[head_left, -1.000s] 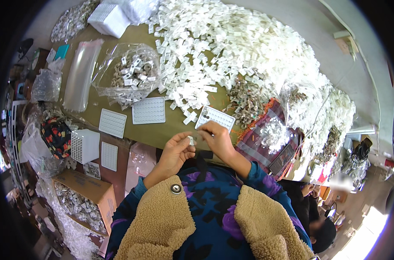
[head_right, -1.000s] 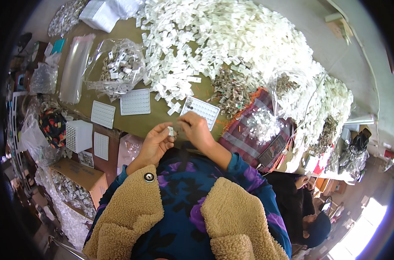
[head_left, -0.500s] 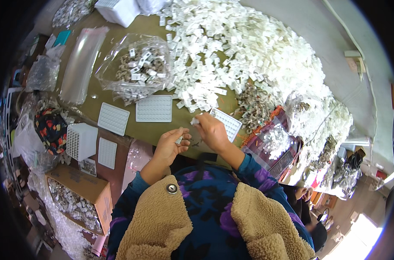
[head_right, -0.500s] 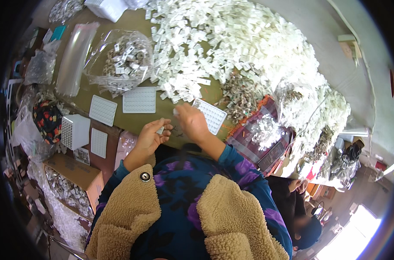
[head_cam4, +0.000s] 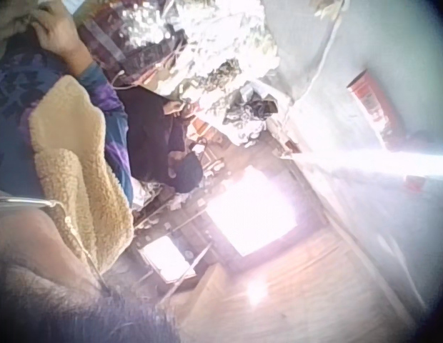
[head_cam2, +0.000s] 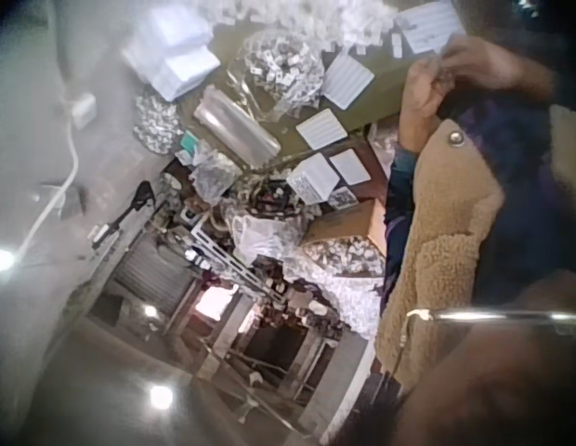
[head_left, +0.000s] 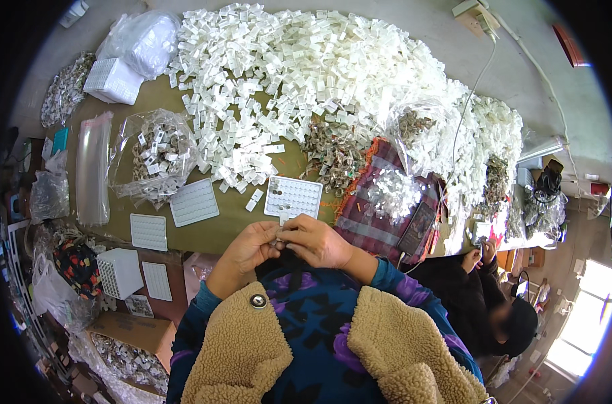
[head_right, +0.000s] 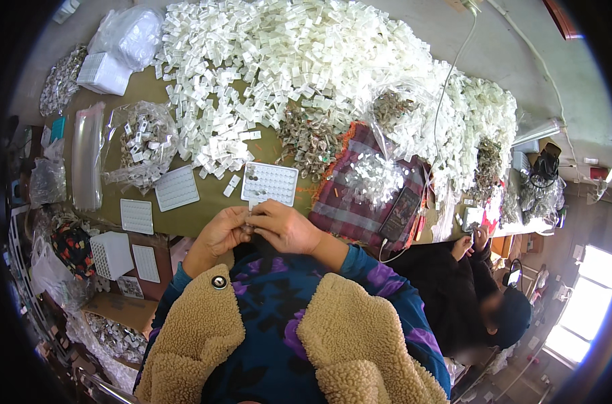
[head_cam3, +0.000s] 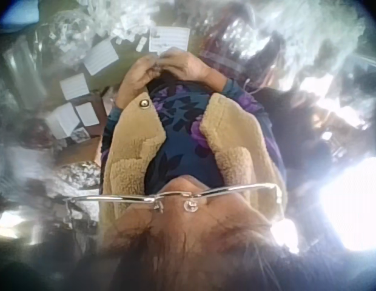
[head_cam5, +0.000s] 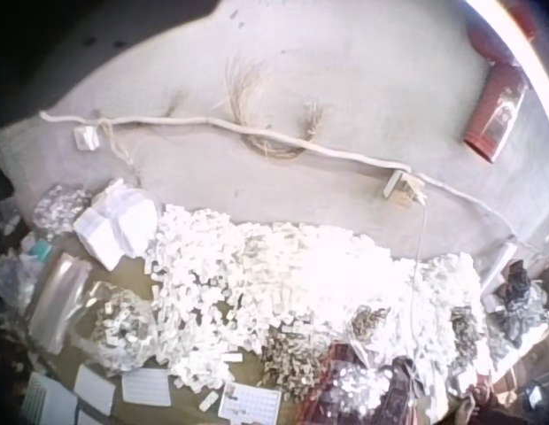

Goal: The person repeatedly picks small white plastic housings and metal contacts from a table, inserts the contacts into the housings, and places the assembled units into a white tray. The process is repeated continuously with both hands working in coordination.

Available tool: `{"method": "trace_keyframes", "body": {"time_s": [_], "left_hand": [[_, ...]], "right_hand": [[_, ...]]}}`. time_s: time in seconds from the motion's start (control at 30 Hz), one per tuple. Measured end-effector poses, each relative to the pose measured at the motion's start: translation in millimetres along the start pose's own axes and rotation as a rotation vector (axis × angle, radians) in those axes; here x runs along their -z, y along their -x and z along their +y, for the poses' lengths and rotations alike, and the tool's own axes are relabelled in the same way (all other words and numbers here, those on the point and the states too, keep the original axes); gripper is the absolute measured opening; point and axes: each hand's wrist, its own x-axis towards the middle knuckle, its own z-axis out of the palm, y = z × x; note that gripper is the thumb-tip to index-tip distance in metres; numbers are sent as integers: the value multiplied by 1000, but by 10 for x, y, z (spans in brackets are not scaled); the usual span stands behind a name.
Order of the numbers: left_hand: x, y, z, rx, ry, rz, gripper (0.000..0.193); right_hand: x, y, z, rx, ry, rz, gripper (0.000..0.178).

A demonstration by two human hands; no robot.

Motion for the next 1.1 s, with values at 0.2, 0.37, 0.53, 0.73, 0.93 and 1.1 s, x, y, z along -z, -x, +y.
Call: {"method": "trace_keyframes", "body": {"time_s": [0.2,0.37,0.53,0.73,0.93,1.1], "left_hand": [[35,118,16,-84,-19,109,24],[103,321,-4,-179,5,188,21],[92,370,-4,-250,7,222,19],[-96,252,66,-273,-27,237,20],[-610,94,163,-249,4,79,23],[-1054,-40,138,-158,29,-45,27]], "right_hand": [[360,-443,816,1,749,-95,14],[233,-563,1249,132,1065,-424,4],[261,-640,1289,106,1030,-435,7],[549,-764,914,-161,427,322,15],[614,-431,317,-528,-420,704,14],[417,-34,-85,-194,-45,731,24]]}}
